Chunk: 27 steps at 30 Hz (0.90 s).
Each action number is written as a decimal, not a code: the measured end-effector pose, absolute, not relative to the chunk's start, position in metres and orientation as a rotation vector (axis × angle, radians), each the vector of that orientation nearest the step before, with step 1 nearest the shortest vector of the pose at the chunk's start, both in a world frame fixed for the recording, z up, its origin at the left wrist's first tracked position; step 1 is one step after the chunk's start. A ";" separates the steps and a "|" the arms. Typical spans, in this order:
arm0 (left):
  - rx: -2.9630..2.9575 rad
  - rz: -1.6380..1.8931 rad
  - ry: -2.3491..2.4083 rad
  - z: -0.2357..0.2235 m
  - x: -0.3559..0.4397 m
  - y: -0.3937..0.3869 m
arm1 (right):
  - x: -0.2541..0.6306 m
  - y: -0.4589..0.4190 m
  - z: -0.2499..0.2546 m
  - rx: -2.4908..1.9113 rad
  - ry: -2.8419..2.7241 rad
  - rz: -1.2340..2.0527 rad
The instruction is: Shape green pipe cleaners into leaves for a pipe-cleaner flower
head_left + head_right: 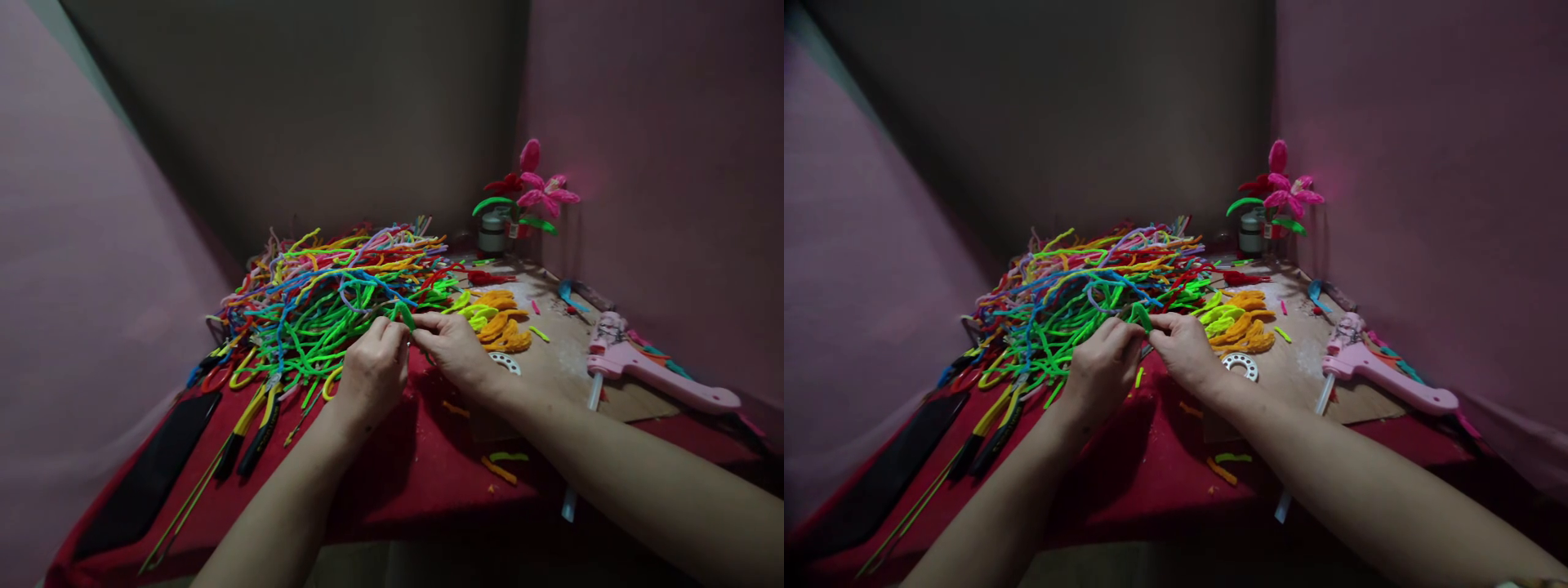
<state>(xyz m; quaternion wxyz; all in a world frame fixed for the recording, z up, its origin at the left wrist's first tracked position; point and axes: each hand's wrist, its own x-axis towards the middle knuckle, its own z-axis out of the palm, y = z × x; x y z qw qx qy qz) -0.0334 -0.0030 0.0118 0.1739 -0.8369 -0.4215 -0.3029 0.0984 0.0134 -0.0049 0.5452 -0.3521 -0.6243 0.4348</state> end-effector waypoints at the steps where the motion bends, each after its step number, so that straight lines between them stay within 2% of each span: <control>1: -2.354 -0.840 -1.192 0.010 -0.033 -0.003 | 0.098 0.013 -0.004 -0.830 -1.485 1.033; 5: -2.317 -0.831 -1.169 0.005 -0.034 0.000 | 0.096 0.010 -0.002 -0.848 -1.493 1.047; 10: -2.401 -1.127 -1.189 0.011 -0.034 -0.002 | 0.097 0.012 -0.002 -0.908 -1.388 1.126; 13: -2.390 -1.519 -1.516 0.021 -0.037 -0.001 | 0.100 0.014 -0.001 -0.878 -1.281 1.176; 18: -2.752 -2.209 -2.423 0.029 -0.046 0.009 | 0.101 0.015 0.000 -0.819 -1.236 1.217; 21: -2.803 -2.449 -2.496 0.027 -0.046 0.010 | 0.099 0.014 -0.002 -0.811 -1.259 1.218; 23: -2.773 -2.471 -2.395 0.025 -0.043 0.008 | 0.099 0.014 -0.004 -0.822 -1.282 1.218; 27: -2.732 -2.188 -2.138 0.023 -0.035 0.001 | 0.100 0.014 -0.004 -0.844 -1.328 1.230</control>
